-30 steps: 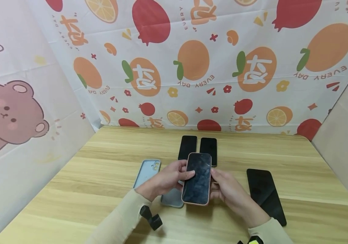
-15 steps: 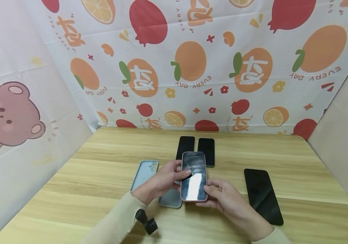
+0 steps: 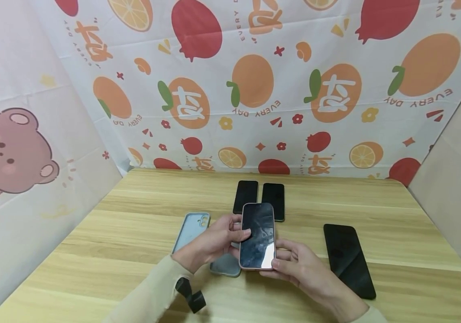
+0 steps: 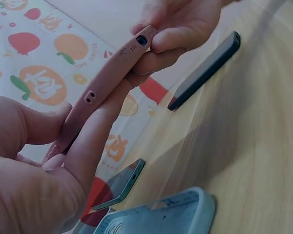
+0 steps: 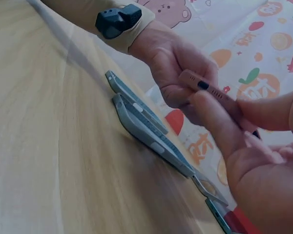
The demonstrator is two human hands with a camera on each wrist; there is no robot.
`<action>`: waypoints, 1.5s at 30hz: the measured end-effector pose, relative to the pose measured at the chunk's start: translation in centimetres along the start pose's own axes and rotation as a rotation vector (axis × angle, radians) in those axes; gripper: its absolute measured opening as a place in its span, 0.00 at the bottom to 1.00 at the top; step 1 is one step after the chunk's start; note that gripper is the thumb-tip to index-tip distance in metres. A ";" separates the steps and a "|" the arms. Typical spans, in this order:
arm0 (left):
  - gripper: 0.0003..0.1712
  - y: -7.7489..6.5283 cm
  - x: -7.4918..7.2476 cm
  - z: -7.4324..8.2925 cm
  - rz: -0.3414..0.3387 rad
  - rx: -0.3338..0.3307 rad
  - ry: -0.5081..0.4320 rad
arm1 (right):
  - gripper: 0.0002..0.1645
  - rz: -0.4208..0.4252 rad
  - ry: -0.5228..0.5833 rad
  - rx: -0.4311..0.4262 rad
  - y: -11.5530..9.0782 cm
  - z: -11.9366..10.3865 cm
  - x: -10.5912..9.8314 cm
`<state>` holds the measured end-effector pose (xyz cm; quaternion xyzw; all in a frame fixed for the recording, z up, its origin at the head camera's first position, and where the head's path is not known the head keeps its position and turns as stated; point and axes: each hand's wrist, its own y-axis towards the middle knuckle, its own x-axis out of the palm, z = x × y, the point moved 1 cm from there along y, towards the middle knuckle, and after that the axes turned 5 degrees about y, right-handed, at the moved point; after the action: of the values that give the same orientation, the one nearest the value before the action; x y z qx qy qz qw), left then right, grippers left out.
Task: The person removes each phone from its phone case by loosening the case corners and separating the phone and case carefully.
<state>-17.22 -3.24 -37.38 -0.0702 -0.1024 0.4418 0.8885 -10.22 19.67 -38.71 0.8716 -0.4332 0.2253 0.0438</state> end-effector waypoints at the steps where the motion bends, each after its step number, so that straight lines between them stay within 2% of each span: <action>1: 0.23 0.0 0.0 0.0 -0.008 0.004 -0.010 | 0.40 -0.009 -0.008 -0.012 -0.1 0.0 0.0; 9: 0.22 0.0 -0.1 0.0 -0.033 0.002 -0.069 | 0.37 -0.124 -0.026 -0.146 -0.2 0.7 -0.2; 19: 0.22 -0.3 -0.4 -0.2 -0.104 0.026 -0.127 | 0.29 -0.252 0.107 -0.211 0.0 1.3 -0.3; 25: 0.24 -0.5 -0.4 -0.3 -0.140 0.024 -0.154 | 0.29 -0.215 0.117 -0.141 -0.2 1.1 -0.2; 29: 0.24 -0.5 -0.4 -0.4 -0.149 0.027 -0.159 | 0.30 -0.209 0.102 -0.120 -0.3 1.0 -0.2; 32: 0.24 -0.5 -0.4 -0.4 -0.149 0.030 -0.158 | 0.29 -0.174 0.084 -0.111 -0.3 0.9 -0.1; 38: 0.22 -0.2 -0.1 -0.5 -0.054 0.010 -0.102 | 0.25 -0.054 -0.002 -0.110 -0.2 0.7 0.1; 41: 0.20 -0.2 0.2 -0.4 0.004 -0.009 -0.046 | 0.26 -0.027 -0.046 -0.113 -0.2 0.7 0.0; 45: 0.19 -0.2 0.5 -0.4 0.043 -0.026 0.004 | 0.28 -0.008 -0.101 -0.145 -0.1 0.9 0.0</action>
<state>-16.69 -3.03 -37.62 -0.0849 -0.1046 0.4593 0.8780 -9.80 19.49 -39.45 0.8782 -0.4464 0.1489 0.0858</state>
